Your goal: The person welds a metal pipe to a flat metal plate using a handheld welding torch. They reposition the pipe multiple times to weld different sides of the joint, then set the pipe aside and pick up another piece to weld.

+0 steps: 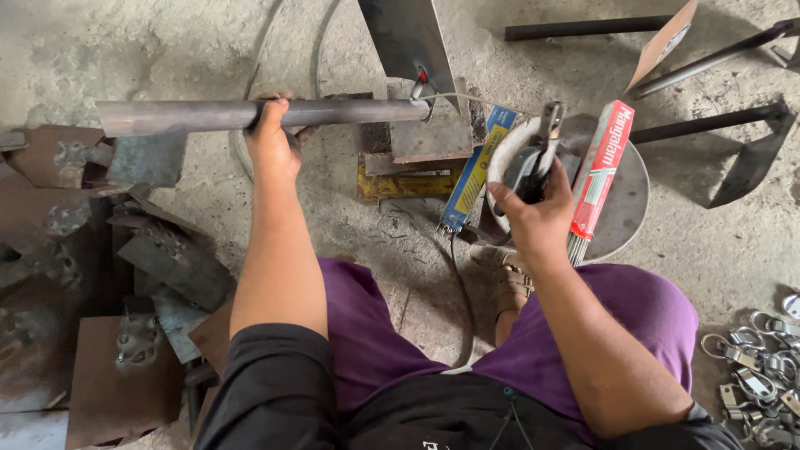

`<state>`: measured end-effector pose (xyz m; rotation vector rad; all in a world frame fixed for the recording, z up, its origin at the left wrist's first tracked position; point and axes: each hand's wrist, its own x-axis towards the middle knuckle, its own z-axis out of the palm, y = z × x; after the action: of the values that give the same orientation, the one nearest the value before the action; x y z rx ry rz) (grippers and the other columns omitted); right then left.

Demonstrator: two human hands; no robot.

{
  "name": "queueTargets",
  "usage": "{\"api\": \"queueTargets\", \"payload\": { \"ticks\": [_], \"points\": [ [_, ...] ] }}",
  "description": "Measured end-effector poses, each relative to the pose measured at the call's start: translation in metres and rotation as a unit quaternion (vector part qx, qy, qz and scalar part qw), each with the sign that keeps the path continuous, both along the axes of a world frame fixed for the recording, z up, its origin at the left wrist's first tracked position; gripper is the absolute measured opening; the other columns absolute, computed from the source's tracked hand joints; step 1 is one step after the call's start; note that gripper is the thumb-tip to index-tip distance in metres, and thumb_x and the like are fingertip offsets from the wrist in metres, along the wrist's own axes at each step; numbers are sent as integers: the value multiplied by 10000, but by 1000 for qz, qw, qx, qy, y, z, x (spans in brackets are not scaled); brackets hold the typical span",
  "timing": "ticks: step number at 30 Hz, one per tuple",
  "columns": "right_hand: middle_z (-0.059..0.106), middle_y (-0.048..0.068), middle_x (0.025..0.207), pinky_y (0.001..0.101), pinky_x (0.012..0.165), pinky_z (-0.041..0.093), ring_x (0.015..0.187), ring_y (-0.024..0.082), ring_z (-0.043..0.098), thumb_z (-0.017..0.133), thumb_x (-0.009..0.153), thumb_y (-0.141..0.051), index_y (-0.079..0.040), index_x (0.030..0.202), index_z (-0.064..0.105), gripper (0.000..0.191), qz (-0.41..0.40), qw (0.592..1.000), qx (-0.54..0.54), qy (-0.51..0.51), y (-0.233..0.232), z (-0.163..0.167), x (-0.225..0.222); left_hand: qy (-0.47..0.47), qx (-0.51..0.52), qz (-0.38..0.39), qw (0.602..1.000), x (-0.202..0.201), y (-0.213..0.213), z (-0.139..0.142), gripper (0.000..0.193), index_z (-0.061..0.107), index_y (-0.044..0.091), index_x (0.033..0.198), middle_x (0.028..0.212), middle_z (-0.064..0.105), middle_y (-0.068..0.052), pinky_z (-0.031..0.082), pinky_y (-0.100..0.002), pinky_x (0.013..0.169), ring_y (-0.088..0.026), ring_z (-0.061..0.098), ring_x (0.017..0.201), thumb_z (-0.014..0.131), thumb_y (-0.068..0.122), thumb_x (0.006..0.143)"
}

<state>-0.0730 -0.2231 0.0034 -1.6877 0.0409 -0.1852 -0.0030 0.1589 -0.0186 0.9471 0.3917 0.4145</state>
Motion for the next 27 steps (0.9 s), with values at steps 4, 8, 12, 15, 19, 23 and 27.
{"api": "queueTargets", "payload": {
  "ticks": [4, 8, 12, 15, 19, 23, 27],
  "points": [
    [684, 172, 1192, 335, 942, 553, 1073, 228, 680, 949, 704, -153, 71, 1406, 512, 857, 45, 958, -250, -132, 1, 11, -5, -28, -16, -13, 999, 0, 4, -4, 179, 620, 161, 965, 1020, 678, -48, 632, -543, 735, -264, 691, 1006, 715, 138, 816],
    [695, 194, 1138, 337, 907, 568, 1022, 236, 707, 982, 672, -218, 21, 1438, 543, 914, 72, 929, -342, -124, -4, 14, -6, -21, -9, -7, 1000, 4, 5, -3, 151, 623, 158, 944, 1028, 677, -33, 632, -556, 733, -249, 691, 998, 710, 144, 822],
    [713, 111, 1175, 322, 911, 565, 1027, 195, 707, 921, 755, -211, 70, 1453, 495, 864, 12, 996, -82, 14, -12, 8, 11, -8, 28, 3, 1000, 8, 2, 0, 176, 625, 170, 959, 987, 701, -57, 597, -494, 670, -257, 701, 943, 726, 148, 817],
    [719, 103, 1141, 324, 859, 568, 978, 191, 695, 904, 777, -210, 66, 1390, 579, 746, -4, 999, 7, 40, -18, 4, 18, 9, 42, 20, 999, 11, 0, -1, 169, 641, 147, 973, 968, 711, -69, 587, -451, 633, -261, 706, 913, 736, 163, 835],
    [705, 141, 1200, 339, 940, 573, 1069, 196, 702, 929, 761, -204, 55, 1400, 542, 791, 54, 969, -208, -120, -11, 4, 1, 11, 26, 16, 999, 13, 4, -3, 177, 649, 135, 975, 948, 723, -90, 616, -457, 624, -274, 724, 898, 727, 171, 821],
    [707, 117, 969, 379, 801, 571, 910, 249, 690, 976, 644, -229, -93, 1332, 649, 774, 114, 885, -413, -181, 1, 16, -10, 22, 20, 15, 999, 14, 8, -3, 192, 657, 107, 992, 947, 721, -107, 592, -454, 620, -290, 723, 885, 722, 178, 826],
    [680, 101, 1093, 323, 795, 564, 955, 188, 677, 930, 707, -190, -51, 1364, 592, 751, 67, 939, -298, -157, 8, 29, -10, 17, -55, 23, 998, 13, 5, 2, 185, 643, 63, 970, 981, 664, -63, 668, -552, 732, -255, 697, 932, 714, 107, 804]
  ]
}}
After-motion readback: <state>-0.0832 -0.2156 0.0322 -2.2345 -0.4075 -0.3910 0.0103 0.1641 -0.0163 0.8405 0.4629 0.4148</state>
